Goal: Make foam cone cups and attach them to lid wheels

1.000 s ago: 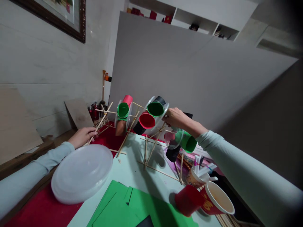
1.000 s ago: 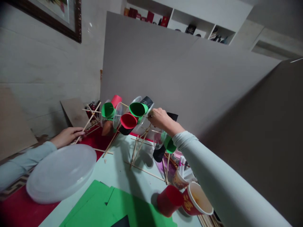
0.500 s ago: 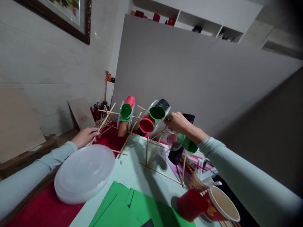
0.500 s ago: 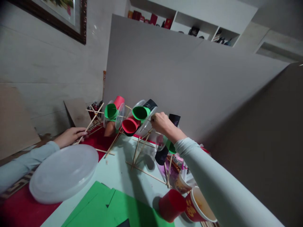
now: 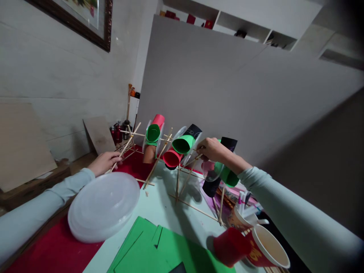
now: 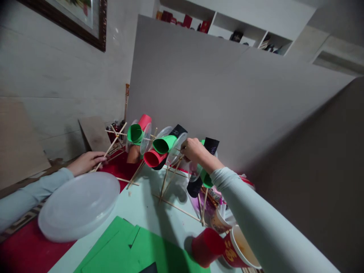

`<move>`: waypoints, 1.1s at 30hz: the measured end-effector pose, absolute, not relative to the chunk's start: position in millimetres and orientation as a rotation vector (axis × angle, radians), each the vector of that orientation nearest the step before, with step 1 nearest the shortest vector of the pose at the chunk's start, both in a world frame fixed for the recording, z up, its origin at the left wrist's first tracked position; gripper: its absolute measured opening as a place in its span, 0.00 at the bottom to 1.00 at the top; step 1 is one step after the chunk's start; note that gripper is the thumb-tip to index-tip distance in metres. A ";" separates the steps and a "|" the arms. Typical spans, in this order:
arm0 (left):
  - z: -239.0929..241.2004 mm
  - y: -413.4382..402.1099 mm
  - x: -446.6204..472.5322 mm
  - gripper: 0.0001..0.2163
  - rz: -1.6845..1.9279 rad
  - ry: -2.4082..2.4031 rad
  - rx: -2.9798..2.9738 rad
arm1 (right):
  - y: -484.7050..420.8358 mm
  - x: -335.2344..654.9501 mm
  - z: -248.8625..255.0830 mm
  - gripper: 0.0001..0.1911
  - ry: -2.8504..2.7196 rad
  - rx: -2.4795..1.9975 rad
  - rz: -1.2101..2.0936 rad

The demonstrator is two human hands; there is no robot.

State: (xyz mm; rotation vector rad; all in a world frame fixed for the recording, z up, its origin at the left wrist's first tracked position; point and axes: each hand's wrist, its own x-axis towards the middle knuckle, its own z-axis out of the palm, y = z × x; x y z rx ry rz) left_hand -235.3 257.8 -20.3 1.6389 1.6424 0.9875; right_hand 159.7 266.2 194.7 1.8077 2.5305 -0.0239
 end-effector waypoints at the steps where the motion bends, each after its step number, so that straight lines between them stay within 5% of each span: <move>1: -20.3 257.7 -235.1 0.21 0.984 1.642 1.638 | 267.9 160.0 193.8 0.11 2.525 1.820 -0.053; 18: -8.7 247.8 -227.0 0.20 0.994 1.630 1.694 | 275.2 171.0 173.2 0.12 2.543 1.928 -0.203; 33: -9.4 247.1 -225.1 0.21 0.993 1.626 1.688 | 261.3 159.3 181.1 0.11 2.549 1.888 0.037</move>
